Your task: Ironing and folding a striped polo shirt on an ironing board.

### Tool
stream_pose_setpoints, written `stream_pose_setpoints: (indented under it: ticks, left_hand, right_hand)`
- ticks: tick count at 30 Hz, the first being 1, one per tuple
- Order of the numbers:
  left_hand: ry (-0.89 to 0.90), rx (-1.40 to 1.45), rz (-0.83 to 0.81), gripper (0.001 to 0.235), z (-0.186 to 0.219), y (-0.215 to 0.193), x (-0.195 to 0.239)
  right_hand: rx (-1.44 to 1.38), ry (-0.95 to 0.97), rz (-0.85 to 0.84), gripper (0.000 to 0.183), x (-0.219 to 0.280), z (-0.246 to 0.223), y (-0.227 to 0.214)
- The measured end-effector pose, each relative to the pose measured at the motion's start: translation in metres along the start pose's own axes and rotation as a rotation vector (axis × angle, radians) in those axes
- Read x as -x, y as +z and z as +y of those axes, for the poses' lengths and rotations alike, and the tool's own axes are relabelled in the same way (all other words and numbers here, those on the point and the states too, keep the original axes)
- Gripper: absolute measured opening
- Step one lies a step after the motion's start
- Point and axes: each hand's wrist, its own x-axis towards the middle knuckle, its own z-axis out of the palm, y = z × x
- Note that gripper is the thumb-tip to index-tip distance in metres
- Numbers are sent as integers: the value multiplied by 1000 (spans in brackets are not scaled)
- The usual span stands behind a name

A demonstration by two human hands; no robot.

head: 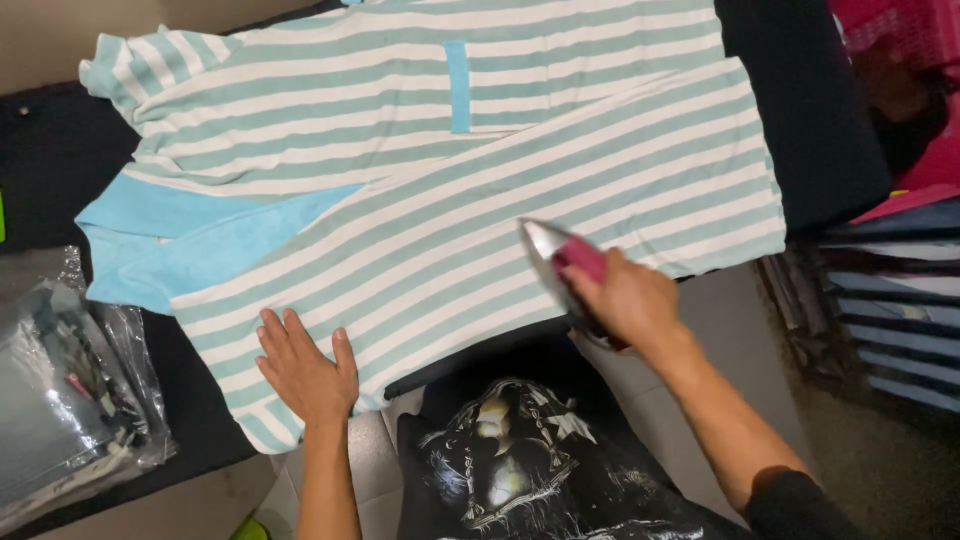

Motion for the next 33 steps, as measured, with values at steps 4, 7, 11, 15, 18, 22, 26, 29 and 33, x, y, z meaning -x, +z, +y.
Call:
stream_pose_setpoints:
  ticks: [4, 7, 11, 15, 18, 22, 26, 29, 33]
  left_hand:
    - [22, 1, 13, 79, -1, 1, 0]
    - [37, 4, 23, 79, -3, 2, 1]
    - [30, -8, 17, 79, -4, 4, 1]
    - [24, -27, 24, 79, -6, 4, 1]
    - [31, -34, 18, 79, -1, 6, -2]
    - [14, -59, 29, 78, 1, 6, -2]
    - [12, -69, 16, 79, 1, 9, -4]
    - [10, -70, 42, 77, 4, 9, -3]
    - [-20, -75, 26, 79, 3, 8, -2]
  right_hand:
    - [134, 432, 183, 78, 6, 131, -10]
    - [116, 587, 298, 82, 8, 214, -25]
    - [152, 595, 374, 85, 3, 317, -25]
    - [180, 578, 427, 82, -1, 250, -49]
    - [89, 426, 436, 75, -11, 168, -60]
    - [41, 265, 137, 72, -37, 83, -55]
    - [22, 242, 153, 71, -62, 90, -61]
    - [48, 388, 289, 73, -87, 160, -73]
    - [71, 487, 401, 77, -120, 260, -89]
